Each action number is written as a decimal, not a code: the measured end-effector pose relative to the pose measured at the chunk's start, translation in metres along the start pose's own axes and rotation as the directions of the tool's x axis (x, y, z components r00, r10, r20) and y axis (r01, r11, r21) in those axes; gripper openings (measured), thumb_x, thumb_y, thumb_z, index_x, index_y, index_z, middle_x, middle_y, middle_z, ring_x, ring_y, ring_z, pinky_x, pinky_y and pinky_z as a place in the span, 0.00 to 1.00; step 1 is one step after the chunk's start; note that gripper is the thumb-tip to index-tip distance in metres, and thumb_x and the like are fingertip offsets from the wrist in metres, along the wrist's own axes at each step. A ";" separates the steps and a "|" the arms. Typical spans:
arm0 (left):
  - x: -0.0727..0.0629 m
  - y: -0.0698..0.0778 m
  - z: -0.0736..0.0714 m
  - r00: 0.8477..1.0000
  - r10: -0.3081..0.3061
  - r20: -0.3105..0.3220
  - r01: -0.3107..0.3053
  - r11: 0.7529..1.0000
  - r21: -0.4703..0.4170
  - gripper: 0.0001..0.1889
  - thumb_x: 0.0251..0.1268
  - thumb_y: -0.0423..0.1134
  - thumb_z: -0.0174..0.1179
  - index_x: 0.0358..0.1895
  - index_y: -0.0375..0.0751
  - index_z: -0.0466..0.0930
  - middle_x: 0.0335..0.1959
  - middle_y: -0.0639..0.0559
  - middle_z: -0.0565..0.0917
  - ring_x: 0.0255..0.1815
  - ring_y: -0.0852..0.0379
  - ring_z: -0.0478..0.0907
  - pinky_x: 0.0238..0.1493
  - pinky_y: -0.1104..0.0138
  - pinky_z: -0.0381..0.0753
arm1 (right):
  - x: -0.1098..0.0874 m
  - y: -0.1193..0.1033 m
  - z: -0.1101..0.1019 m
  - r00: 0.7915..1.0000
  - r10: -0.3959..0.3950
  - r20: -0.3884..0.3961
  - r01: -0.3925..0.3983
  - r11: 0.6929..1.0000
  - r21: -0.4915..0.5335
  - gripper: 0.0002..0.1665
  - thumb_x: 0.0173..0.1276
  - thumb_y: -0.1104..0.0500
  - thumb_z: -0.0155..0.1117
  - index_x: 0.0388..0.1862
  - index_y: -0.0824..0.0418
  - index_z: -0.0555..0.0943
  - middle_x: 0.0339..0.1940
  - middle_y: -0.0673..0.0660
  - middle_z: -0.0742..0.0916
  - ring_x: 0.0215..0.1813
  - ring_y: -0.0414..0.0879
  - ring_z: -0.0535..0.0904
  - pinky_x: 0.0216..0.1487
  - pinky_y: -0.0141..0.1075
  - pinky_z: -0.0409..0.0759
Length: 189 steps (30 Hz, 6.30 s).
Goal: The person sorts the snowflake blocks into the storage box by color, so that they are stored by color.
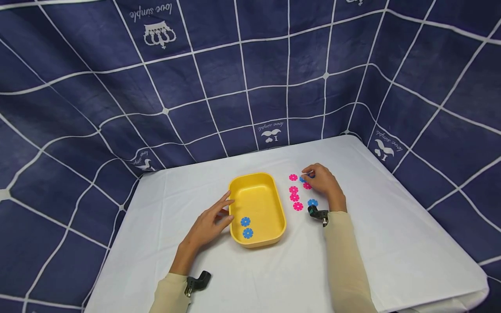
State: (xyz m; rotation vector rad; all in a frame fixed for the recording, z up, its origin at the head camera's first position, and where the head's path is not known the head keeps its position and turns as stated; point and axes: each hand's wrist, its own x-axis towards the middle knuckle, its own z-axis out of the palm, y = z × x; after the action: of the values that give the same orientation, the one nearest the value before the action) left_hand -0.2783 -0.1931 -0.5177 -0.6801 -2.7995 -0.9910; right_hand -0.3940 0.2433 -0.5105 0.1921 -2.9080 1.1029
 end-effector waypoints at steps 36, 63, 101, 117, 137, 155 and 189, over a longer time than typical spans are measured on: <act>-0.001 0.001 0.000 1.000 -0.017 0.011 0.017 0.999 -0.028 0.31 0.78 0.60 0.63 0.79 0.59 0.74 0.86 0.74 0.58 0.56 0.66 0.85 0.60 0.54 0.86 | -0.001 -0.003 0.012 0.993 0.113 -0.038 -0.117 0.987 -0.108 0.25 0.72 0.51 0.75 0.58 0.68 0.88 0.64 0.70 0.81 0.63 0.65 0.77 0.72 0.64 0.75; -0.002 0.003 0.000 0.999 -0.030 0.025 0.032 0.998 -0.045 0.30 0.78 0.60 0.64 0.79 0.61 0.74 0.87 0.74 0.57 0.58 0.61 0.86 0.61 0.52 0.86 | -0.008 -0.002 0.015 0.994 0.047 -0.095 -0.063 0.984 -0.166 0.24 0.71 0.48 0.76 0.53 0.66 0.89 0.61 0.66 0.84 0.63 0.64 0.79 0.69 0.66 0.77; -0.003 0.004 0.000 0.998 -0.053 0.021 0.053 0.998 -0.025 0.31 0.77 0.63 0.62 0.79 0.64 0.73 0.85 0.80 0.55 0.58 0.63 0.85 0.62 0.53 0.85 | -0.013 -0.040 -0.015 0.986 -0.038 -0.164 0.011 0.986 -0.166 0.25 0.69 0.46 0.77 0.54 0.63 0.90 0.61 0.64 0.84 0.53 0.59 0.81 0.52 0.57 0.85; -0.003 0.002 0.000 0.999 -0.038 0.012 0.038 0.999 -0.031 0.31 0.77 0.66 0.61 0.78 0.68 0.73 0.85 0.78 0.56 0.58 0.63 0.85 0.60 0.54 0.86 | -0.014 -0.051 -0.018 0.978 -0.073 -0.196 0.039 0.984 -0.172 0.24 0.68 0.47 0.79 0.54 0.62 0.90 0.60 0.63 0.85 0.53 0.60 0.81 0.51 0.56 0.86; -0.004 0.003 0.000 0.999 -0.050 0.021 0.051 0.998 -0.022 0.30 0.78 0.60 0.63 0.78 0.64 0.74 0.85 0.80 0.55 0.58 0.64 0.85 0.60 0.54 0.86 | -0.010 -0.086 0.003 0.977 -0.180 -0.115 0.155 0.968 -0.195 0.22 0.66 0.44 0.82 0.50 0.58 0.93 0.58 0.56 0.86 0.53 0.54 0.82 0.51 0.54 0.87; -0.004 0.002 0.000 0.999 -0.024 0.021 0.025 0.999 -0.044 0.30 0.78 0.55 0.66 0.78 0.58 0.74 0.86 0.73 0.58 0.58 0.64 0.85 0.62 0.53 0.85 | -0.011 -0.110 0.017 0.957 -0.272 -0.098 0.246 0.944 -0.219 0.20 0.63 0.47 0.84 0.48 0.58 0.93 0.57 0.54 0.87 0.53 0.56 0.85 0.48 0.49 0.90; -0.001 0.001 -0.002 0.999 -0.029 0.036 0.031 0.998 -0.047 0.31 0.79 0.62 0.61 0.79 0.60 0.73 0.87 0.73 0.57 0.57 0.66 0.85 0.61 0.53 0.86 | -0.009 -0.144 0.036 0.919 -0.393 -0.031 0.379 0.902 -0.209 0.19 0.67 0.45 0.81 0.48 0.56 0.93 0.56 0.51 0.87 0.51 0.49 0.85 0.49 0.46 0.88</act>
State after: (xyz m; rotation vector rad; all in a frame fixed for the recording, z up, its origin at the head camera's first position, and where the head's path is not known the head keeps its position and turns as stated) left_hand -0.2771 -0.1942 -0.5159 -0.6699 -2.8331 -1.0650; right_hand -0.3661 0.1137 -0.4437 0.6734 -2.7197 0.7329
